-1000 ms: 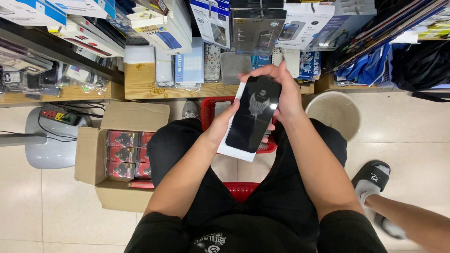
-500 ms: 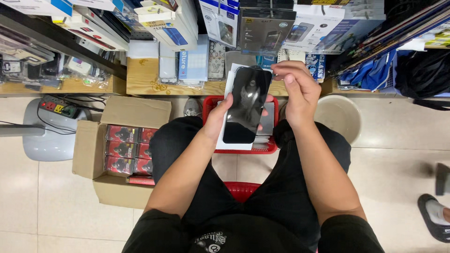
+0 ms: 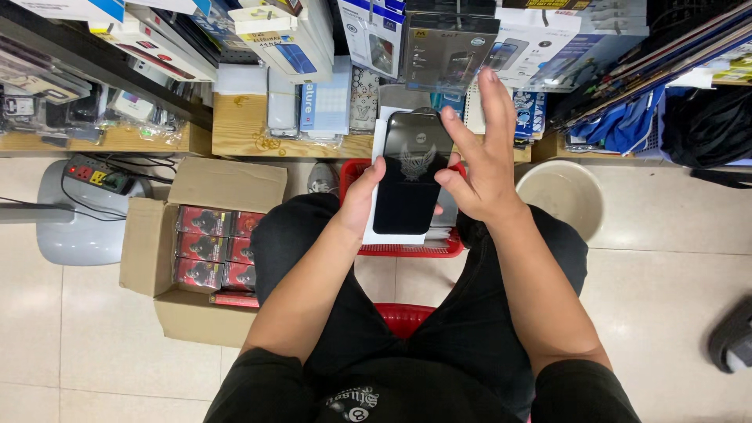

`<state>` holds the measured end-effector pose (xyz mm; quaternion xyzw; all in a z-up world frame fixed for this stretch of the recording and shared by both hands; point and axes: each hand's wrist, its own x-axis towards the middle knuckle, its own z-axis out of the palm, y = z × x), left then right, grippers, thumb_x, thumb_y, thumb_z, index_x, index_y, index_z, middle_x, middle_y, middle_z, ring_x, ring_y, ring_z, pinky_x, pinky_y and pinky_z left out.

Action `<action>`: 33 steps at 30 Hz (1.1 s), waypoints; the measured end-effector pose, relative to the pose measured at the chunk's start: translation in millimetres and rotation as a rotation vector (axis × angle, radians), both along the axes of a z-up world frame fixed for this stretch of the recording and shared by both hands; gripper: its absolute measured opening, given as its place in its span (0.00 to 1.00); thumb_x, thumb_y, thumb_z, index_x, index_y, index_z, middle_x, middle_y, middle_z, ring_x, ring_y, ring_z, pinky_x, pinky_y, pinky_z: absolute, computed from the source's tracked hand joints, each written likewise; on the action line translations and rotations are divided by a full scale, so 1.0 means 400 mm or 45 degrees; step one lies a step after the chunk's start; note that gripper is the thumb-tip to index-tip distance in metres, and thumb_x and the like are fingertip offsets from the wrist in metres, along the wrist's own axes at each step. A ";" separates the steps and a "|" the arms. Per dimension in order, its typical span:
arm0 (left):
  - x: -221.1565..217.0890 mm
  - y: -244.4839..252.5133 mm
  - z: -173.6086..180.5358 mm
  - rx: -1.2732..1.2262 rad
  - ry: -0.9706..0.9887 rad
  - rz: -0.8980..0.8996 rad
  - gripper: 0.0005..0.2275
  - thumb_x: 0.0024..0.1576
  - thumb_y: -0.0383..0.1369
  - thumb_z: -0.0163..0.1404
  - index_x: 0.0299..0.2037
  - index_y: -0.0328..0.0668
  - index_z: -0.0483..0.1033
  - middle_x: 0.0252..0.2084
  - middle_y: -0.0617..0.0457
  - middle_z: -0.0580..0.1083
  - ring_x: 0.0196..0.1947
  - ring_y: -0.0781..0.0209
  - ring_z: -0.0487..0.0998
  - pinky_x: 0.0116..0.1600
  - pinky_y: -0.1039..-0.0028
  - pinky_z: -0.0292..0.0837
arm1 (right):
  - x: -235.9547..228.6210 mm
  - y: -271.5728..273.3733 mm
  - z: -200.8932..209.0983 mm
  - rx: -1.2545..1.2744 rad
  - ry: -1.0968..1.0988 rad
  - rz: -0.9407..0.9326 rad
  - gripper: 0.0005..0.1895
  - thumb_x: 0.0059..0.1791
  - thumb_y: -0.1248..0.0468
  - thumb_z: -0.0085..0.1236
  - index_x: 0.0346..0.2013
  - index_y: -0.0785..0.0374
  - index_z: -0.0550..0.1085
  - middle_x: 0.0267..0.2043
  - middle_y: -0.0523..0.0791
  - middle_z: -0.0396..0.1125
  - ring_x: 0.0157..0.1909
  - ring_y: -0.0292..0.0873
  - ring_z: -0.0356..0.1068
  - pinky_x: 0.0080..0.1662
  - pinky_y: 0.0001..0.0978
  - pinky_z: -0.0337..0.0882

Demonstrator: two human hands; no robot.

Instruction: The person takes screen protectors out of their packaging, looks at them while turning them over, and then places them into a red plastic basket.

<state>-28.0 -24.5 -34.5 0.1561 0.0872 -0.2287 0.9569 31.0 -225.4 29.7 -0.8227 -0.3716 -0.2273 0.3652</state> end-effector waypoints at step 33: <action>0.036 0.029 0.156 0.076 -0.272 0.147 0.28 0.63 0.53 0.46 0.61 0.33 0.71 0.56 0.32 0.75 0.49 0.39 0.81 0.54 0.45 0.80 | -0.009 0.053 -0.060 0.663 -0.150 -0.175 0.13 0.42 0.68 0.81 0.22 0.66 0.80 0.20 0.46 0.71 0.31 0.54 0.73 0.39 0.48 0.74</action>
